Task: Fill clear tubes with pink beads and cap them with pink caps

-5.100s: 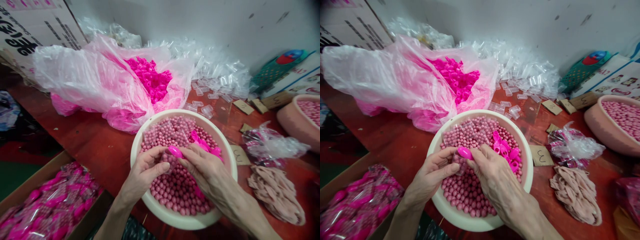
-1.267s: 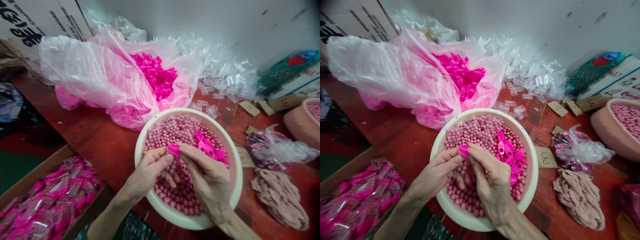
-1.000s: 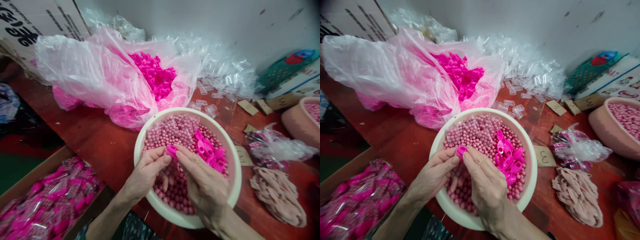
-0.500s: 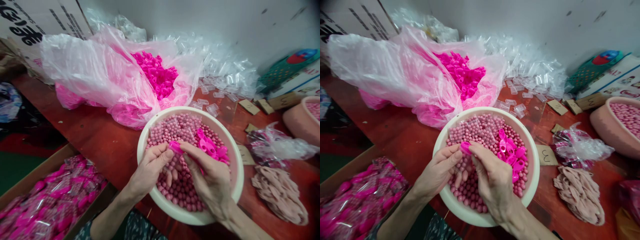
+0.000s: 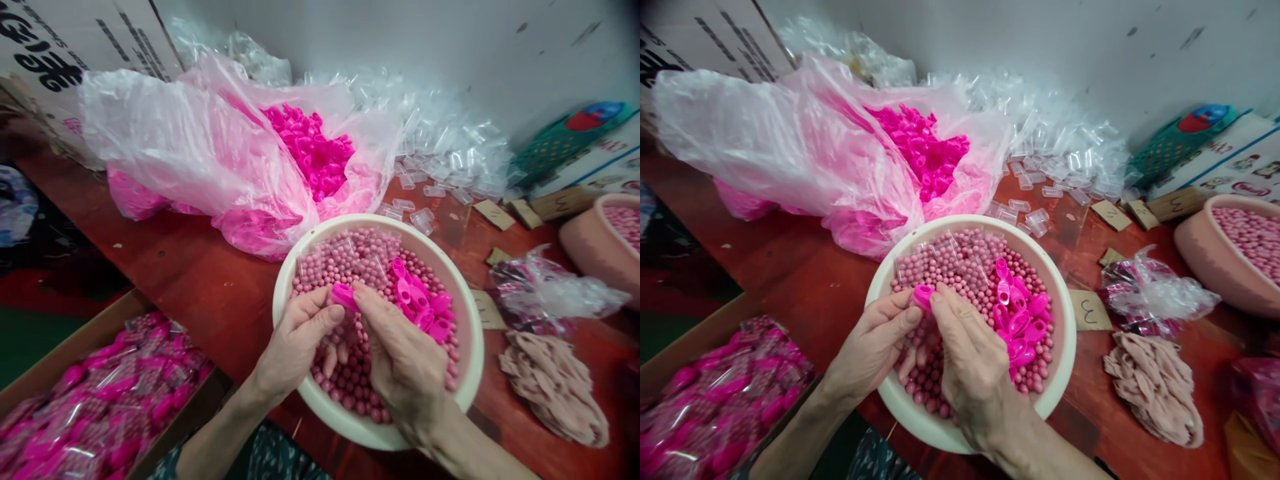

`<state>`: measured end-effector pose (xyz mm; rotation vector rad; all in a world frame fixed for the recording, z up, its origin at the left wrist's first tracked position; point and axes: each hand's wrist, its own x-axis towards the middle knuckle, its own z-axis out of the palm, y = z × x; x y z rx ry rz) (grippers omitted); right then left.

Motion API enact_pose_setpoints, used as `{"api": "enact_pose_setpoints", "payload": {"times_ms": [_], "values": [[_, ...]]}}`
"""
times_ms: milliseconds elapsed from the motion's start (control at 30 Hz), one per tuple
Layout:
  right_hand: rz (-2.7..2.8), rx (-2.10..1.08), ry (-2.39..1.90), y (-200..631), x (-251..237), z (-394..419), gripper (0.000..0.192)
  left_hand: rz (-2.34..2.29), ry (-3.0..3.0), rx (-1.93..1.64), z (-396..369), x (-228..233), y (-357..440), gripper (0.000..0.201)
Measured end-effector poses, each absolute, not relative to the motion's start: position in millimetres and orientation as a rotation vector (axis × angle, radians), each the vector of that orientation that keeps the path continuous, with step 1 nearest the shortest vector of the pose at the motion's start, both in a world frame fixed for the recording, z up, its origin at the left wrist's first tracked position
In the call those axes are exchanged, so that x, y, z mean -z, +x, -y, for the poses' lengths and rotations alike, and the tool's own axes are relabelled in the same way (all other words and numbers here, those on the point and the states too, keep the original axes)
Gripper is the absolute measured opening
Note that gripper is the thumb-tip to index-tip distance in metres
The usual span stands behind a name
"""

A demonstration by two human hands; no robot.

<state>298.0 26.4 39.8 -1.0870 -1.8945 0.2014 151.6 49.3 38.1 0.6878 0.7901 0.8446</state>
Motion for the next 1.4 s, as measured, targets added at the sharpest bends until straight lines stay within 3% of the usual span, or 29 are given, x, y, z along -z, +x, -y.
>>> {"api": "enact_pose_setpoints", "payload": {"times_ms": [100, 333, 500, 733, 867, 1033, 1133, 1267, 1400], "values": [[1.935, -0.181, -1.081, 303, -43, -27, 0.051, -0.769, 0.667, -0.816, -51, -37, 151, 0.018], [1.871, -0.475, -1.187, 318, -76, -33, 0.027, -0.681, 0.698, -0.714, -55, -38, 147, 0.019], [1.986, -0.212, -1.083, 314, -57, -26, 0.041, -0.783, 0.777, -0.739, -51, -36, 146, 0.018], [1.990, -0.254, -1.061, 315, -48, -29, 0.043, -0.844, 0.828, -0.727, -47, -35, 148, 0.023], [1.921, -0.563, -1.093, 321, -64, -40, 0.038, -0.772, 0.722, -0.855, -48, -39, 151, 0.037], [1.332, -1.043, -1.231, 329, -79, -54, 0.018, -0.620, 0.689, -0.862, -52, -43, 151, 0.030], [1.303, -0.993, -1.238, 326, -80, -59, 0.020, -0.616, 0.719, -0.852, -53, -44, 150, 0.036], [1.863, -0.663, -1.248, 323, -77, -59, 0.028, -0.634, 0.748, -0.900, -52, -42, 151, 0.047], [2.351, -0.485, -1.092, 326, -63, -56, 0.071, -0.672, 0.765, -1.011, -50, -38, 153, 0.045]]}}
